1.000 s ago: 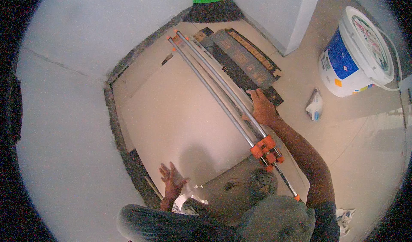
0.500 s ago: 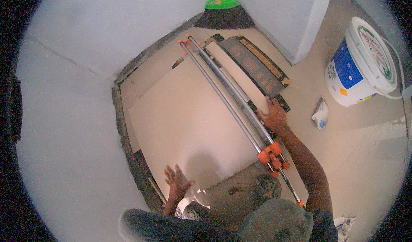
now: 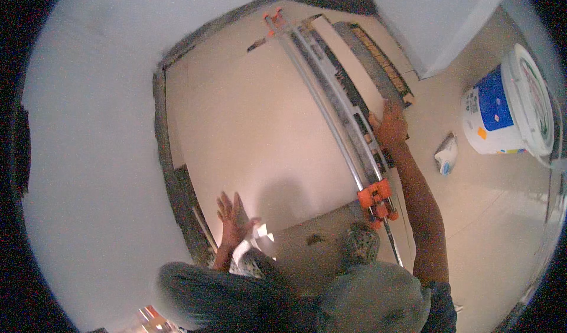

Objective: The person positions a large rectangular tile on a manual tile cutter, aligns it, and uses the cutter's handle to score and snap the tile. The person then lifts the cut tile and moves it to another area.

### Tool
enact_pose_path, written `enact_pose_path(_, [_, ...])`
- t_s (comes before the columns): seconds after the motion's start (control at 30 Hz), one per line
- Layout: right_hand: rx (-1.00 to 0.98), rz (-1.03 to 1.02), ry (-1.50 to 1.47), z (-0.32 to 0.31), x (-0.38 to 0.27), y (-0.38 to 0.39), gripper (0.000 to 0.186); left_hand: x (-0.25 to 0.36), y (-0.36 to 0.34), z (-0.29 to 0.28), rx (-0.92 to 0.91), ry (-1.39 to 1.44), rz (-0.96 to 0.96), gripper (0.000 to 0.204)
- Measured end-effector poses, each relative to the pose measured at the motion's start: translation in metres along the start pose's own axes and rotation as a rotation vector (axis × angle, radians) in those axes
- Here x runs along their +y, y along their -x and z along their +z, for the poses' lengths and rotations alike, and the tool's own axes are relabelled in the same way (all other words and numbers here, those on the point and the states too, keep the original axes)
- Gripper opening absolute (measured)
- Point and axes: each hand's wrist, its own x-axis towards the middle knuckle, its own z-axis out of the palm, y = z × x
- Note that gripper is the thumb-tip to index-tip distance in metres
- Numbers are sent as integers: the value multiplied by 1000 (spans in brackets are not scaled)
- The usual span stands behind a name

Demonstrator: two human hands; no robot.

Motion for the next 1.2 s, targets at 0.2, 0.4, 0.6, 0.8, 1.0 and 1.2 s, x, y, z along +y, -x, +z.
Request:
enact_pose_path(0.2, [-2,-44,124,13,7,2,65,-41,9,-10,408,411,31,61])
enact_pose_path(0.4, [-1,-169,110,3,24,-11,62,-120,-4,-2,737,228,-288,59])
enact_pose_path(0.6, [152,5,-389,-87,-28,58,28,-120,-48,-28,488,384,-564,61])
enact_pose_path(0.8, [-1117,452,-783,-71,-104,217,50,-175,-84,1,670,328,-474,75])
enact_pose_path(1.0, [-557,1016,-1197,-20,-127,243,43,-129,-98,-30,602,541,-599,74])
enact_pose_path(1.2, [-581,968,-1052,-22,-138,245,38,-130,-94,-31,707,441,-586,70])
